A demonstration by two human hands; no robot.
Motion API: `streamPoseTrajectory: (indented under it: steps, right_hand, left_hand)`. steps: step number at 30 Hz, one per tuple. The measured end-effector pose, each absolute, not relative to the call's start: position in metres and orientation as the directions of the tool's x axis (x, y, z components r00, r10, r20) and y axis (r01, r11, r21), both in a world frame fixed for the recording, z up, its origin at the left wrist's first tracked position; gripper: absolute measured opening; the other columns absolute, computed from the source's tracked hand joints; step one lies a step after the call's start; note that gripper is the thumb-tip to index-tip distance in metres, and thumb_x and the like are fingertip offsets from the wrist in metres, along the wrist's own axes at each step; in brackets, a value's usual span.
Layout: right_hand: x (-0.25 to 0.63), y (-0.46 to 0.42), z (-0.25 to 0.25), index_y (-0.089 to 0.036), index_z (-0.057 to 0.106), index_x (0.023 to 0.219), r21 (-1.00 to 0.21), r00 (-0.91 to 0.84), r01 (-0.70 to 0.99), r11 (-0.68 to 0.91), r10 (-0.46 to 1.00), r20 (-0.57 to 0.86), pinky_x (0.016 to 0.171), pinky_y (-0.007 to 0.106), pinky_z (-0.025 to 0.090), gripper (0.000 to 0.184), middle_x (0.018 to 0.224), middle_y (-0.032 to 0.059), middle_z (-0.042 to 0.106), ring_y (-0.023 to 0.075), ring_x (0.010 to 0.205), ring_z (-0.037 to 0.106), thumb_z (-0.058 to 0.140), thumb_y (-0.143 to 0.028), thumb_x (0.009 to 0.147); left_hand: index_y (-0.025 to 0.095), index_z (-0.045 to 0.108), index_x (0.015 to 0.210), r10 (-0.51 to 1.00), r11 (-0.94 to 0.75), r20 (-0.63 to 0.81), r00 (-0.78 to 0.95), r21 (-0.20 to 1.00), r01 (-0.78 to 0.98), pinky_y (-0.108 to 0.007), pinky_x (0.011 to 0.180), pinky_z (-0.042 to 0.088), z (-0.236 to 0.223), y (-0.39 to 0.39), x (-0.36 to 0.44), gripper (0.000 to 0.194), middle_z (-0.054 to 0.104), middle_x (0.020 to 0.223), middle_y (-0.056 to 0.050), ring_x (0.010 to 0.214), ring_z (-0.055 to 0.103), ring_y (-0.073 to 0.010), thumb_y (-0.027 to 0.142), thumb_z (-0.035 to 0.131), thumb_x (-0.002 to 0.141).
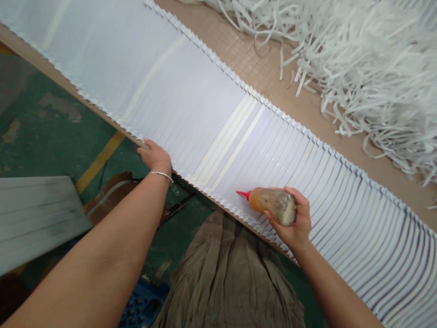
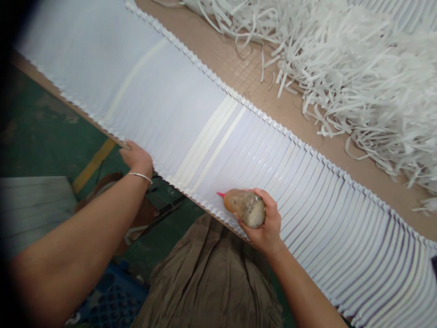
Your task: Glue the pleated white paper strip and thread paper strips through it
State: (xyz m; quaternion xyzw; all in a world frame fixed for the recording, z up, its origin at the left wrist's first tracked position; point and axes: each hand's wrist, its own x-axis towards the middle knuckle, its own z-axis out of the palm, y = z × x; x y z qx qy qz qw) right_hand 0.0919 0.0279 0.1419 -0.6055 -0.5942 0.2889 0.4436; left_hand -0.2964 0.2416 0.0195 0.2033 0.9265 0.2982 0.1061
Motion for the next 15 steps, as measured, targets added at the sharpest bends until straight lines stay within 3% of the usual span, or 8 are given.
streamPoseTrajectory:
  steps: [3,6,8,9,12,15]
  right_hand:
    - [0.109,0.051,0.154,-0.036,0.045,0.151,-0.865,0.092,0.422,0.271,0.937,0.338,0.092,0.051,0.062,0.091,0.127,0.0079,0.07,0.0302,0.112,0.072,0.091,-0.028,0.072]
    - [0.134,0.093,0.162,-0.032,0.058,0.14,-0.845,0.355,0.507,0.168,0.853,0.382,0.102,0.055,0.056,0.075,0.126,0.0066,0.066,0.0295,0.115,0.068,0.091,-0.035,0.072]
    - [0.153,0.129,0.16,-0.027,0.062,0.128,-0.902,0.564,0.427,0.053,0.765,0.312,0.107,0.055,0.053,0.061,0.122,0.0061,0.064,0.0272,0.115,0.065,0.088,-0.042,0.074]
    - [0.162,0.148,0.156,-0.026,0.061,0.124,-0.951,0.629,0.308,0.031,0.743,0.228,0.104,0.053,0.055,0.057,0.119,0.0053,0.064,0.0251,0.11,0.066,0.085,-0.044,0.075]
    - [0.183,0.2,0.141,-0.026,0.055,0.113,-0.999,0.666,-0.042,-0.015,0.745,-0.039,0.08,0.041,0.062,0.055,0.107,0.0026,0.063,0.0193,0.089,0.066,0.085,-0.045,0.071]
    - [0.192,0.234,0.129,-0.025,0.053,0.103,-0.988,0.655,-0.142,-0.055,0.744,-0.135,0.064,0.033,0.059,0.056,0.097,0.0003,0.06,0.0167,0.079,0.063,0.088,-0.043,0.064]
  left_hand:
    - [0.01,0.05,0.106,0.448,0.745,-0.061,-0.892,0.577,0.335,-0.044,0.109,0.045,0.019,0.241,-0.297,0.032,0.063,0.131,-0.033,0.126,0.065,-0.0314,0.038,0.036,0.113]
    - [0.01,0.051,0.107,0.447,0.759,-0.062,-0.892,0.554,0.342,-0.046,0.109,0.046,0.02,0.241,-0.297,0.032,0.063,0.131,-0.033,0.126,0.065,-0.0332,0.037,0.035,0.113]
    - [0.01,0.052,0.109,0.443,0.769,-0.067,-0.894,0.542,0.34,-0.047,0.109,0.046,0.021,0.241,-0.297,0.033,0.064,0.131,-0.033,0.127,0.065,-0.0342,0.038,0.036,0.112]
    - [0.009,0.052,0.11,0.441,0.773,-0.069,-0.895,0.537,0.339,-0.047,0.11,0.046,0.022,0.241,-0.297,0.033,0.064,0.131,-0.033,0.127,0.064,-0.035,0.038,0.036,0.112]
    - [0.008,0.053,0.112,0.441,0.779,-0.071,-0.895,0.526,0.342,-0.048,0.111,0.045,0.023,0.241,-0.297,0.035,0.063,0.133,-0.034,0.13,0.063,-0.0367,0.039,0.036,0.112]
    - [0.007,0.054,0.112,0.446,0.781,-0.072,-0.892,0.519,0.348,-0.049,0.111,0.044,0.024,0.241,-0.297,0.036,0.062,0.134,-0.034,0.131,0.062,-0.0374,0.038,0.035,0.112]
